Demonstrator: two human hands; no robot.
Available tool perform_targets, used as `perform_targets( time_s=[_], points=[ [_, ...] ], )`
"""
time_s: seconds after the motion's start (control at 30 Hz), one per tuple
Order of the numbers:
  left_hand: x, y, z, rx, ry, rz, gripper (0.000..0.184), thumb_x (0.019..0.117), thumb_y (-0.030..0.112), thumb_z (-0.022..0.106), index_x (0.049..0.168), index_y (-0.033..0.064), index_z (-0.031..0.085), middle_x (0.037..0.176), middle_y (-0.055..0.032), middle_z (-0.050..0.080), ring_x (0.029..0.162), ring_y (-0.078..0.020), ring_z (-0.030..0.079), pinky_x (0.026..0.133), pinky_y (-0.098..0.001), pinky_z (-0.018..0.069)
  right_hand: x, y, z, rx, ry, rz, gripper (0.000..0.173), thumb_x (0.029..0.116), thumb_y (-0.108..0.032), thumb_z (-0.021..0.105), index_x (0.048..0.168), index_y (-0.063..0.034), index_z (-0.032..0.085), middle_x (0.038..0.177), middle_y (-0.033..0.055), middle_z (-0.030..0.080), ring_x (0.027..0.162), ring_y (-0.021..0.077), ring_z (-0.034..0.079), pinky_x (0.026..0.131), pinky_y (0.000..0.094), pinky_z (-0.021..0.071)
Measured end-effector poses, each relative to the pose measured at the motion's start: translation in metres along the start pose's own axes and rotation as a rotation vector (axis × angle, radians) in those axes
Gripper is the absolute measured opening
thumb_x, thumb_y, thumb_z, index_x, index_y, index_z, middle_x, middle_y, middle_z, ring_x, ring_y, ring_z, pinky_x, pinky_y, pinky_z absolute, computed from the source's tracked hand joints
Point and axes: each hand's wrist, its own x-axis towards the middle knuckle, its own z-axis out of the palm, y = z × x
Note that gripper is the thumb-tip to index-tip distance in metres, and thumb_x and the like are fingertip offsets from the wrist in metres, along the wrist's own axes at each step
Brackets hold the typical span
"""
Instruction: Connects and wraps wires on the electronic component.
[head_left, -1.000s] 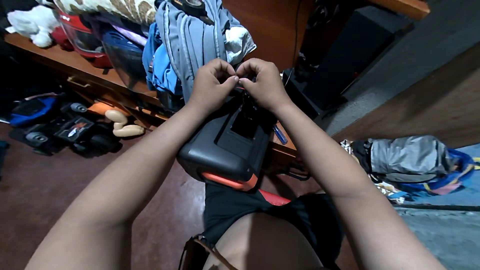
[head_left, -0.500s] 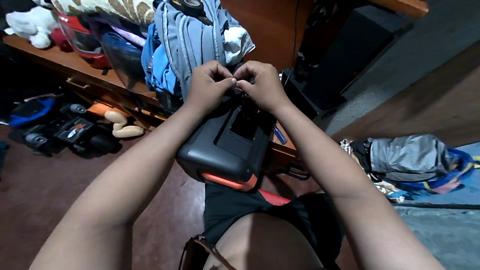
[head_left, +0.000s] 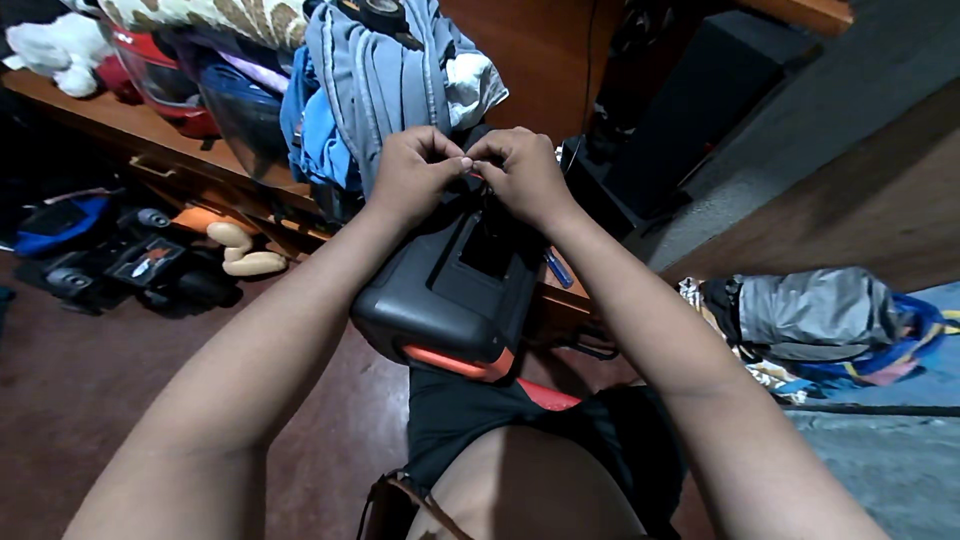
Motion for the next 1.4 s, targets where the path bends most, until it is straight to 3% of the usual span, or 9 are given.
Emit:
perform_targets(
  time_s=[0.3, 0.53, 0.63, 0.9, 1.03, 1.13, 1.23, 1.3, 1.4],
  points=[
    [-0.002, -0.002, 0.001, 0.077, -0.021, 0.114, 0.014, 0.0888, 0.009, 0.074, 0.101, 0.0032, 0.069, 0.094, -0.0013, 0.071, 0.081, -0.0037, 0.067, 0.076, -0.0236, 0.0577, 0.004, 0.001, -0.001, 0.027, 0.009, 0.061, 0.015, 0.0967, -0.016, 0.065, 0.098, -0.0136, 0.079, 0.099, -0.0004, 0.077, 0.096, 0.0148, 0.071, 0.092, 0.045, 0.0537],
    [-0.002, 0.002, 0.001, 0.355, 0.024, 0.19, 0.019, 0.0999, 0.02, 0.06, 0.1, 0.004, 0.071, 0.095, -0.0053, 0.069, 0.084, -0.0037, 0.063, 0.079, -0.0228, 0.0522, 0.004, 0.0, -0.001, 0.04, 0.012, 0.078, 0.014, 0.0962, -0.016, 0.065, 0.098, -0.0124, 0.079, 0.095, 0.0007, 0.077, 0.093, 0.0149, 0.072, 0.091, 0.0458, 0.0543],
    [-0.002, 0.005, 0.0, 0.328, 0.014, 0.108, 0.019, 0.1025, 0.02, 0.058, 0.097, 0.0063, 0.07, 0.088, -0.0001, 0.067, 0.077, 0.0003, 0.06, 0.074, -0.0199, 0.0505, 0.001, -0.001, 0.002, -0.043, 0.019, 0.04, 0.015, 0.0961, -0.016, 0.065, 0.099, -0.0131, 0.079, 0.099, -0.0003, 0.078, 0.102, 0.0179, 0.07, 0.098, 0.0512, 0.0473],
    [0.003, 0.006, 0.005, 0.019, -0.036, -0.176, 0.02, 0.1, 0.013, 0.054, 0.083, 0.0113, 0.065, 0.07, 0.0073, 0.06, 0.064, -0.0017, 0.056, 0.064, -0.0228, 0.0482, -0.008, 0.012, 0.023, -0.449, 0.363, -0.38, 0.014, 0.0948, -0.016, 0.066, 0.086, -0.0115, 0.076, 0.09, 0.0029, 0.076, 0.094, 0.0241, 0.069, 0.086, 0.0458, 0.0465],
    [0.004, 0.003, 0.004, -0.076, -0.03, -0.19, 0.019, 0.0973, 0.012, 0.054, 0.081, 0.0117, 0.064, 0.068, 0.0079, 0.061, 0.062, -0.003, 0.057, 0.064, -0.0234, 0.0497, -0.007, 0.011, 0.023, -0.4, 0.334, -0.338, 0.014, 0.0948, -0.016, 0.066, 0.09, -0.013, 0.078, 0.093, 0.002, 0.077, 0.096, 0.0234, 0.069, 0.088, 0.0468, 0.0454],
    [0.003, -0.003, -0.002, -0.012, 0.031, -0.068, 0.012, 0.0974, 0.013, 0.057, 0.091, 0.0092, 0.066, 0.08, 0.0068, 0.065, 0.073, -0.0015, 0.06, 0.072, -0.0238, 0.0522, -0.003, 0.007, 0.017, -0.302, 0.238, -0.22, 0.015, 0.0953, -0.017, 0.065, 0.095, -0.015, 0.08, 0.096, -0.0006, 0.078, 0.097, 0.0208, 0.069, 0.091, 0.0482, 0.0443],
    [0.001, -0.003, -0.008, 0.169, 0.062, 0.115, 0.019, 0.0993, 0.017, 0.058, 0.111, 0.0031, 0.064, 0.101, -0.0033, 0.066, 0.088, -0.0059, 0.063, 0.081, -0.0253, 0.0534, 0.002, 0.003, 0.007, -0.168, 0.095, -0.08, 0.016, 0.0975, -0.019, 0.065, 0.1, -0.0149, 0.08, 0.098, -0.0012, 0.078, 0.1, 0.0195, 0.068, 0.097, 0.0507, 0.0411],
    [0.0, -0.005, -0.011, 0.38, 0.084, 0.274, 0.027, 0.0976, 0.021, 0.059, 0.115, 0.0011, 0.066, 0.109, -0.012, 0.068, 0.097, -0.0165, 0.063, 0.086, -0.0335, 0.0515, 0.005, 0.002, 0.002, -0.078, 0.02, -0.001, 0.017, 0.0984, -0.021, 0.064, 0.102, -0.0148, 0.079, 0.099, -0.0023, 0.078, 0.101, 0.0166, 0.068, 0.101, 0.0519, 0.0401],
    [0.0, -0.006, -0.016, 0.611, 0.119, 0.474, 0.029, 0.0973, 0.026, 0.059, 0.113, 0.0048, 0.07, 0.115, -0.0164, 0.069, 0.104, -0.0305, 0.064, 0.092, -0.0511, 0.0458, 0.009, 0.003, -0.003, 0.014, -0.039, 0.065, 0.016, 0.0979, -0.021, 0.065, 0.101, -0.0143, 0.079, 0.097, -0.0024, 0.077, 0.098, 0.013, 0.069, 0.103, 0.0528, 0.0404]
  ],
)
